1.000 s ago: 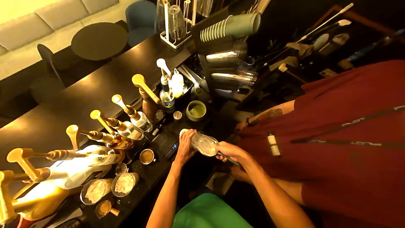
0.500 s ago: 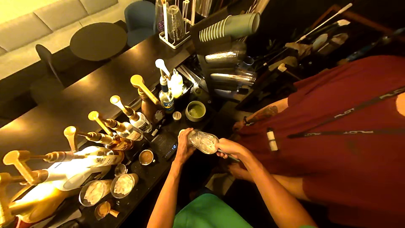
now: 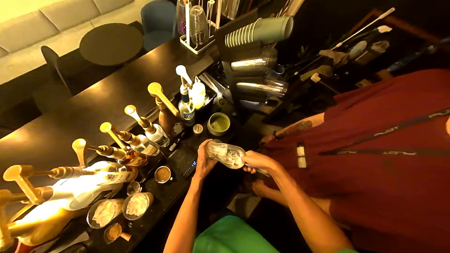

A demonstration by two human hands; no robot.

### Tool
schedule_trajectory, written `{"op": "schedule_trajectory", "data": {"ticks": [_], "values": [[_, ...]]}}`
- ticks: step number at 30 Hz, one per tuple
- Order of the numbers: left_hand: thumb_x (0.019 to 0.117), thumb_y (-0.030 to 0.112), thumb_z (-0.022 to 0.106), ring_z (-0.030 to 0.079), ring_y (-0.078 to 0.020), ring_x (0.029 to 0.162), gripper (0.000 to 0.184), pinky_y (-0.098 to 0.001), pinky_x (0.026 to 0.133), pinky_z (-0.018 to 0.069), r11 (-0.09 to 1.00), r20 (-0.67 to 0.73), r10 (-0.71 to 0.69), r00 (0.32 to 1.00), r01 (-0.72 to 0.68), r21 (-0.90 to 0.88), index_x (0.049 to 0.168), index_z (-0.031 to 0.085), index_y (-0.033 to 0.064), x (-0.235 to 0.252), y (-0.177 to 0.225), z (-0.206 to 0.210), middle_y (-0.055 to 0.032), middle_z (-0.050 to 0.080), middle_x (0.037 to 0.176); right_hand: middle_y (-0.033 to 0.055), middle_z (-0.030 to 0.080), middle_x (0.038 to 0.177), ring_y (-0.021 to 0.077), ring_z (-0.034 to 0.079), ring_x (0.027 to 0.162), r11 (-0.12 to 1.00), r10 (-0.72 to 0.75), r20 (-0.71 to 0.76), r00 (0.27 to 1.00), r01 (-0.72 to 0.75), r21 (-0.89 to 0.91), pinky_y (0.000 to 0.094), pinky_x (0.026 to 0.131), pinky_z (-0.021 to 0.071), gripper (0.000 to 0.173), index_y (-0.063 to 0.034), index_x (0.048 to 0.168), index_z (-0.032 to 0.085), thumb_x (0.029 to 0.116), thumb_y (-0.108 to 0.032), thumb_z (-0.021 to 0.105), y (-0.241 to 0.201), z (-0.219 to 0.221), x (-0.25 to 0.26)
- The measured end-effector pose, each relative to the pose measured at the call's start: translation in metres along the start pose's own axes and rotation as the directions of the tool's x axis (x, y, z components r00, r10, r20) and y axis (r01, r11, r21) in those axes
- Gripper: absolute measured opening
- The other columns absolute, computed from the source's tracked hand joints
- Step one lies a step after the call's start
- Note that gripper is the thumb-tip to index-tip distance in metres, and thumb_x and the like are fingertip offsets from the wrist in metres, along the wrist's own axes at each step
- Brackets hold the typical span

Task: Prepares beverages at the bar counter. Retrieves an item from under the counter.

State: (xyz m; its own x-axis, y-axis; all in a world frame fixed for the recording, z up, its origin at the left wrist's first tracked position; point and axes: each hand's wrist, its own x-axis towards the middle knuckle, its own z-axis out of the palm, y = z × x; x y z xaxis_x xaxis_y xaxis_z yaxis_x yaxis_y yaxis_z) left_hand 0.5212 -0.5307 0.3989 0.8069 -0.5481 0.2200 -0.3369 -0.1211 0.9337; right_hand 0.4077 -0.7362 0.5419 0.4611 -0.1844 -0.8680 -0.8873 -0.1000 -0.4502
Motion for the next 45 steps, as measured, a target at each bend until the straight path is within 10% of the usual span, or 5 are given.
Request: {"op": "schedule_trajectory", "data": {"ticks": [45], "values": [[0.0694,0.027,0.094,0.052,-0.0233,0.136,0.104,-0.0385,0.113,0.0474,0.949,-0.023,-0.142,0.99,0.13,-0.287,0.153,0.037,0.0008,0.03,-0.028,-0.016,-0.0193,0.048,0.15,0.0027,0.06,0.069,0.0094,0.055,0.051,0.968,-0.106,-0.081,0.991,0.085,-0.236,0.0241,0.048,0.0476,0.019,-0.0055,0.109,0.058,0.1048,-0.021,0.048,-0.06,-0.006,0.015]]}}
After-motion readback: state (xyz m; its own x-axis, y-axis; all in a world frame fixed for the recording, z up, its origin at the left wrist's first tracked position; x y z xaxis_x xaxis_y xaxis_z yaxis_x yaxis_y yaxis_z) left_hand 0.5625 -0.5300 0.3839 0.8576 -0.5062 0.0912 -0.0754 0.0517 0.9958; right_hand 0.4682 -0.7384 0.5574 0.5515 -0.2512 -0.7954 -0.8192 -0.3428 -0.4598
